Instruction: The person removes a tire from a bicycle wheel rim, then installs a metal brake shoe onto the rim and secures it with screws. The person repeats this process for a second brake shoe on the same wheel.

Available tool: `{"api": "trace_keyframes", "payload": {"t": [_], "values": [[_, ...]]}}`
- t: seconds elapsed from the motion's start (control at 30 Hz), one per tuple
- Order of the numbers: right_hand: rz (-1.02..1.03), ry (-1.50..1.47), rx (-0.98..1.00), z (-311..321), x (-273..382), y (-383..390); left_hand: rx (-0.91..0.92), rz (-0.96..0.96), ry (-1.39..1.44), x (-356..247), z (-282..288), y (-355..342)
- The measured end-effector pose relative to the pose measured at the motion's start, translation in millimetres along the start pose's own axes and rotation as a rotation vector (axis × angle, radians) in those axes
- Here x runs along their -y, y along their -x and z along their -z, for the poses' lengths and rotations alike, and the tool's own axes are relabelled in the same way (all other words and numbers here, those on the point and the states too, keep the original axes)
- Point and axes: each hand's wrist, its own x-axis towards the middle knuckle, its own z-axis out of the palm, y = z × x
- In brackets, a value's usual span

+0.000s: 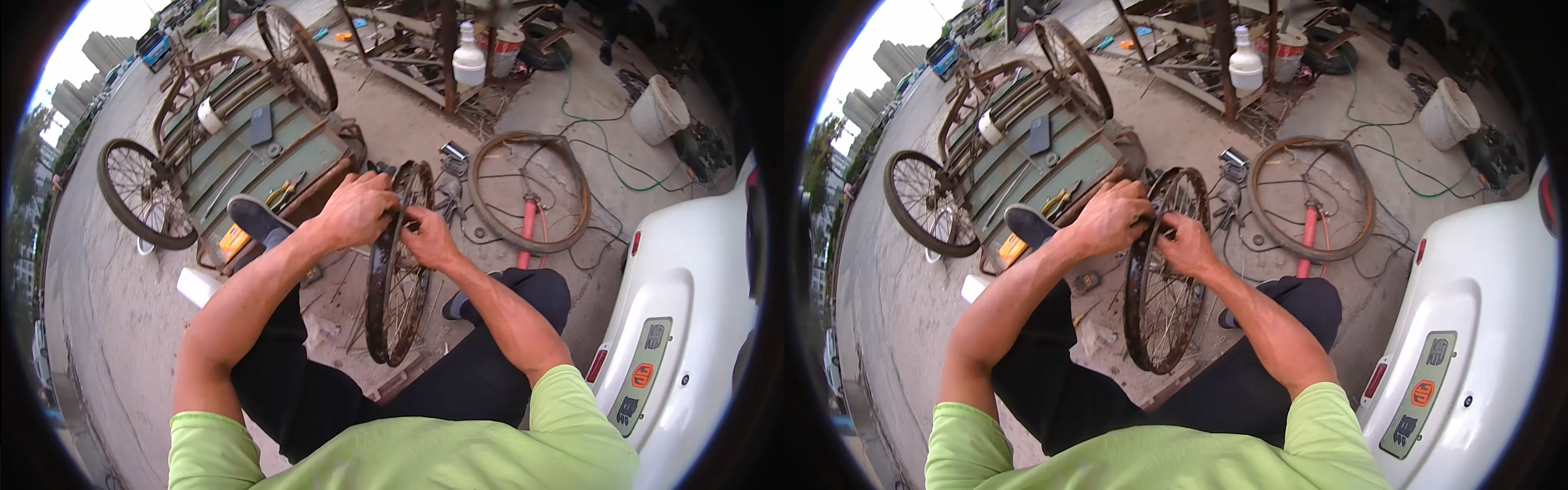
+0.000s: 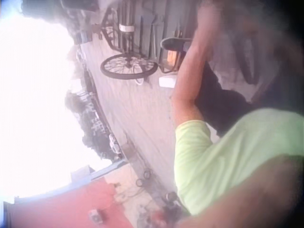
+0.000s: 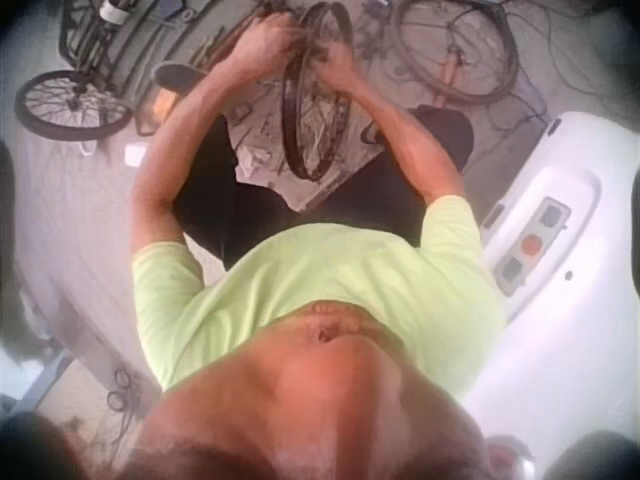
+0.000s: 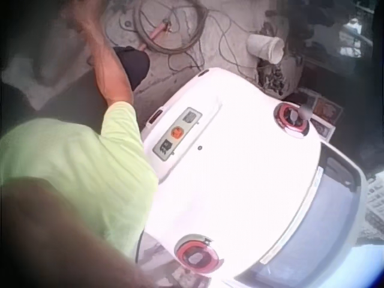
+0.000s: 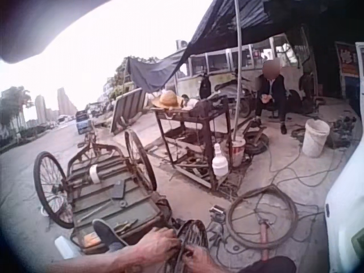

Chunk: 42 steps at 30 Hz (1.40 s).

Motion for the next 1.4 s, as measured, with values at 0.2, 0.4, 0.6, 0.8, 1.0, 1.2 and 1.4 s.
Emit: {"api": "trace_keyframes", "payload": {"t": [0.2, 0.4, 0.6, 0.8, 1.0, 1.2, 1.4], "values": [[-0.048, 0.000, 0.043, 4, -8, 0, -0.039, 0.185, 0.128, -2, 23, 9], [-0.041, -0.016, 0.088, 8, -5, -5, 0.157, 0.294, 0.268, 9, 25, 23], [-0.045, -0.048, 0.065, 11, -11, -8, 0.295, 0.355, 0.310, 4, 23, 35], [-0.130, -0.142, 0.058, 9, -5, -8, 0.329, 0.382, 0.369, 4, 21, 40], [-0.142, -0.202, 0.039, 5, 3, -8, 0.288, 0.363, 0.336, 2, 37, 38], [-0.025, -0.126, 0.078, -1, 18, -4, 0.162, 0.365, 0.320, 15, 32, 45], [0.053, -0.026, 0.186, -10, 6, 18, 0.103, 0.426, 0.426, 19, 23, 45]]}}
